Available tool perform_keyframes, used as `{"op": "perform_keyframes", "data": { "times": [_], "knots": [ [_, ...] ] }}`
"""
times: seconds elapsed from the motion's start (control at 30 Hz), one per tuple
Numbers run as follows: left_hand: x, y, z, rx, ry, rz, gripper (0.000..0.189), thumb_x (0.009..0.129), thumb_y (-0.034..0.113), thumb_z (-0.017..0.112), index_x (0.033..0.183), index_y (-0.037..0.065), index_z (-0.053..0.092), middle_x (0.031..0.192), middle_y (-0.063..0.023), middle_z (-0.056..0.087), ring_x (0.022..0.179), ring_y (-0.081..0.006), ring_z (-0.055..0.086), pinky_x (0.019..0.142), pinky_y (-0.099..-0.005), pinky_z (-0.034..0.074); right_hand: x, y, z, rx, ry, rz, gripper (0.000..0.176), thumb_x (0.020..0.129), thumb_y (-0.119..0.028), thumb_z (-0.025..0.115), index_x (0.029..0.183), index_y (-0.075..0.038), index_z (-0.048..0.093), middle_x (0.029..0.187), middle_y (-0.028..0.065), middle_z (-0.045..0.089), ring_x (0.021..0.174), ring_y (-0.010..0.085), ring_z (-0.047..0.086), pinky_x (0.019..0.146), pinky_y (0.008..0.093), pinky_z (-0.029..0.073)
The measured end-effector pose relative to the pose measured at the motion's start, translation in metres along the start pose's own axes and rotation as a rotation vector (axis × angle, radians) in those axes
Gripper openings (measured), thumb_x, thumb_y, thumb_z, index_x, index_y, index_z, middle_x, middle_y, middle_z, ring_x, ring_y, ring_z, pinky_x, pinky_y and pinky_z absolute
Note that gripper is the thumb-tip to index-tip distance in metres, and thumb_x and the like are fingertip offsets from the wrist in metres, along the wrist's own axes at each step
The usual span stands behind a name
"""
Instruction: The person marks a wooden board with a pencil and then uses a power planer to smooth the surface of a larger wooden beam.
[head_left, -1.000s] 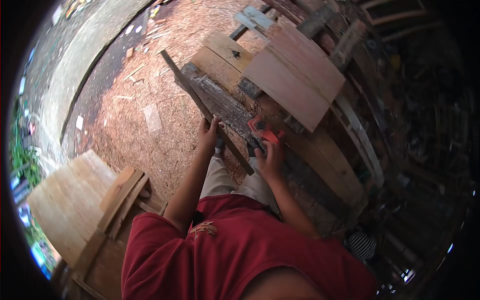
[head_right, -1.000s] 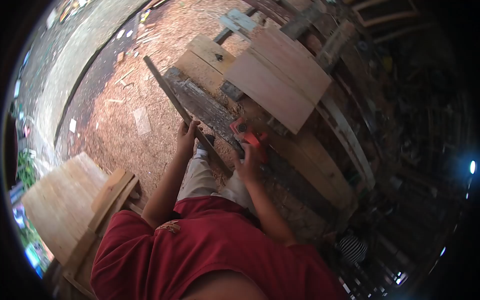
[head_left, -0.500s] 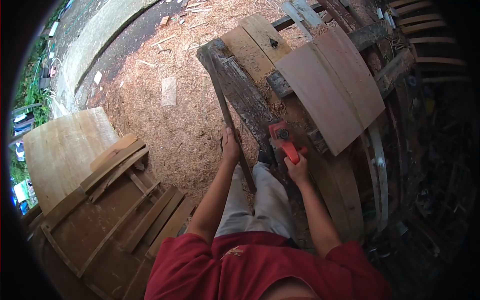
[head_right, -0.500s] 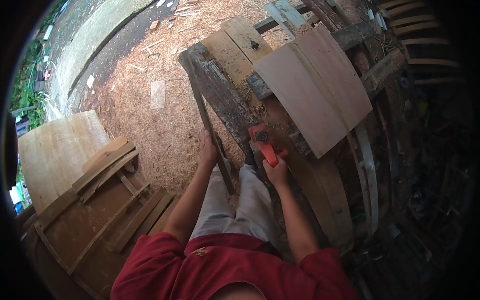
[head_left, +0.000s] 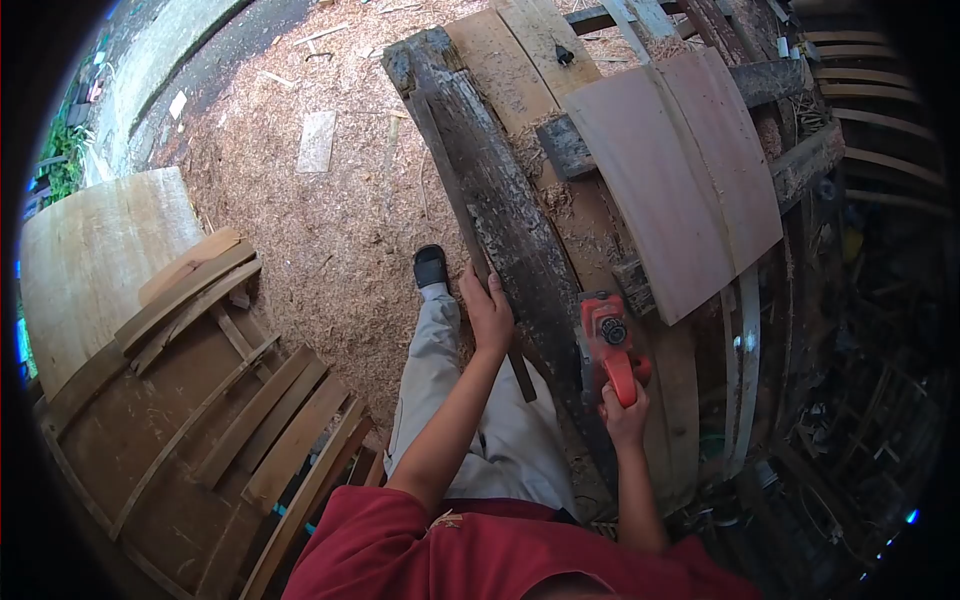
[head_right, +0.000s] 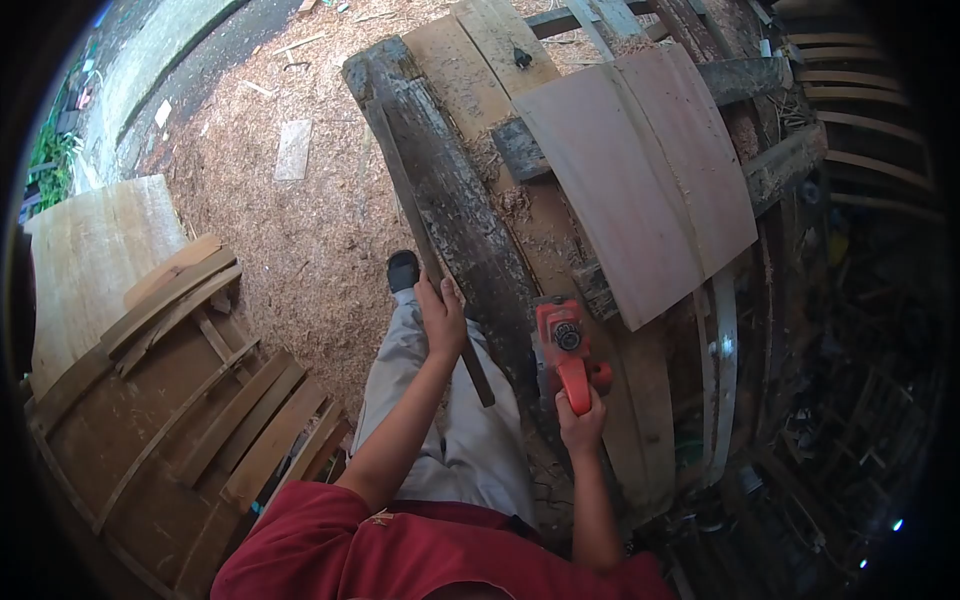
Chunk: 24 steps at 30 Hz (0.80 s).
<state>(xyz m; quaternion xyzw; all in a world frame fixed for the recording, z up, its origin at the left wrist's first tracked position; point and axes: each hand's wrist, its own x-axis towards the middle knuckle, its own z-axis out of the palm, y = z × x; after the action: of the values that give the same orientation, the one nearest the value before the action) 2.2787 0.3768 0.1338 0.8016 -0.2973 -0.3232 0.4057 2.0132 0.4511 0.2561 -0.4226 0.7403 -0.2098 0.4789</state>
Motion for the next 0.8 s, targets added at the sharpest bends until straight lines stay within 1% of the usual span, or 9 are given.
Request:
{"op": "perform_keyframes", "data": {
  "times": [0.1,0.2,0.3,0.4,0.5,0.57,0.6,0.7,0.8],
  "knots": [
    [0.000,-0.003,0.010,0.080,0.029,0.043,0.050,0.109,0.019,0.052,0.149,-0.006,0.039,0.121,-0.0254,0.051,0.115,-0.0436,0.053,0.102,-0.0475,0.043,-0.005,-0.015,0.000,0.083,0.007,0.082,0.012,0.089,-0.014,0.070,0.090,-0.002,0.066,0.070,0.0045,0.063,0.055,0.0140,0.060,0.051,0.0322,0.047],
    [0.013,0.010,0.022,0.150,0.073,0.065,0.052,0.109,0.020,0.051,0.151,-0.008,0.039,0.120,-0.0259,0.051,0.111,-0.0445,0.053,0.099,-0.0489,0.043,-0.005,-0.012,0.003,0.139,0.027,0.112,0.011,0.090,-0.013,0.069,0.090,-0.003,0.066,0.070,0.0018,0.061,0.052,0.0112,0.058,0.046,0.0292,0.044],
    [0.047,0.023,0.038,0.168,0.181,0.121,0.056,0.109,0.024,0.052,0.152,-0.008,0.039,0.118,-0.0255,0.052,0.107,-0.0448,0.054,0.095,-0.0502,0.045,-0.002,-0.010,0.002,0.141,-0.007,0.094,0.011,0.090,-0.013,0.070,0.090,-0.002,0.066,0.069,0.0022,0.061,0.053,0.0118,0.059,0.046,0.0298,0.045],
    [0.088,0.042,0.047,0.270,0.202,0.092,0.058,0.108,0.027,0.053,0.152,-0.008,0.039,0.117,-0.0262,0.054,0.104,-0.0459,0.057,0.090,-0.0516,0.047,0.001,0.004,0.001,0.137,-0.016,0.076,0.012,0.089,-0.013,0.070,0.090,-0.002,0.066,0.068,0.0023,0.061,0.053,0.0120,0.059,0.047,0.0304,0.046],
    [0.125,0.055,0.049,0.248,0.247,0.106,0.053,0.107,0.027,0.053,0.147,-0.006,0.044,0.116,-0.0280,0.058,0.107,-0.0463,0.059,0.093,-0.0515,0.047,0.002,0.004,0.001,0.130,-0.031,0.087,0.012,0.089,-0.013,0.070,0.090,-0.002,0.066,0.069,0.0028,0.062,0.053,0.0125,0.059,0.049,0.0308,0.047],
    [0.144,0.056,0.047,0.271,0.259,0.139,0.053,0.107,0.028,0.053,0.147,-0.006,0.043,0.116,-0.0270,0.057,0.106,-0.0466,0.059,0.090,-0.0532,0.048,0.003,0.007,0.001,0.137,-0.045,0.106,0.013,0.089,-0.014,0.070,0.090,-0.002,0.066,0.069,0.0040,0.063,0.054,0.0142,0.061,0.051,0.0323,0.048],
    [0.146,0.057,0.045,0.284,0.264,0.152,0.053,0.107,0.028,0.053,0.146,-0.006,0.043,0.116,-0.0265,0.057,0.106,-0.0468,0.060,0.089,-0.0541,0.049,0.003,0.011,0.000,0.139,-0.054,0.118,0.013,0.089,-0.014,0.070,0.090,-0.002,0.067,0.069,0.0046,0.063,0.055,0.0150,0.061,0.052,0.0330,0.048],
    [0.120,0.058,0.039,0.291,0.251,0.110,0.048,0.106,0.025,0.054,0.143,-0.006,0.045,0.117,-0.0269,0.057,0.108,-0.0473,0.059,0.091,-0.0540,0.049,0.007,0.029,-0.004,0.052,-0.074,0.035,0.015,0.089,-0.016,0.071,0.090,-0.001,0.067,0.070,0.0074,0.064,0.057,0.0182,0.063,0.055,0.0361,0.050],
    [0.069,0.027,0.041,0.253,0.262,0.223,0.046,0.106,0.020,0.053,0.143,-0.006,0.044,0.120,-0.0281,0.057,0.110,-0.0482,0.059,0.094,-0.0533,0.048,0.009,0.013,-0.007,0.002,-0.105,0.069,0.017,0.088,-0.017,0.071,0.091,-0.001,0.068,0.073,0.0105,0.066,0.065,0.0228,0.067,0.063,0.0391,0.053]
  ]
}}
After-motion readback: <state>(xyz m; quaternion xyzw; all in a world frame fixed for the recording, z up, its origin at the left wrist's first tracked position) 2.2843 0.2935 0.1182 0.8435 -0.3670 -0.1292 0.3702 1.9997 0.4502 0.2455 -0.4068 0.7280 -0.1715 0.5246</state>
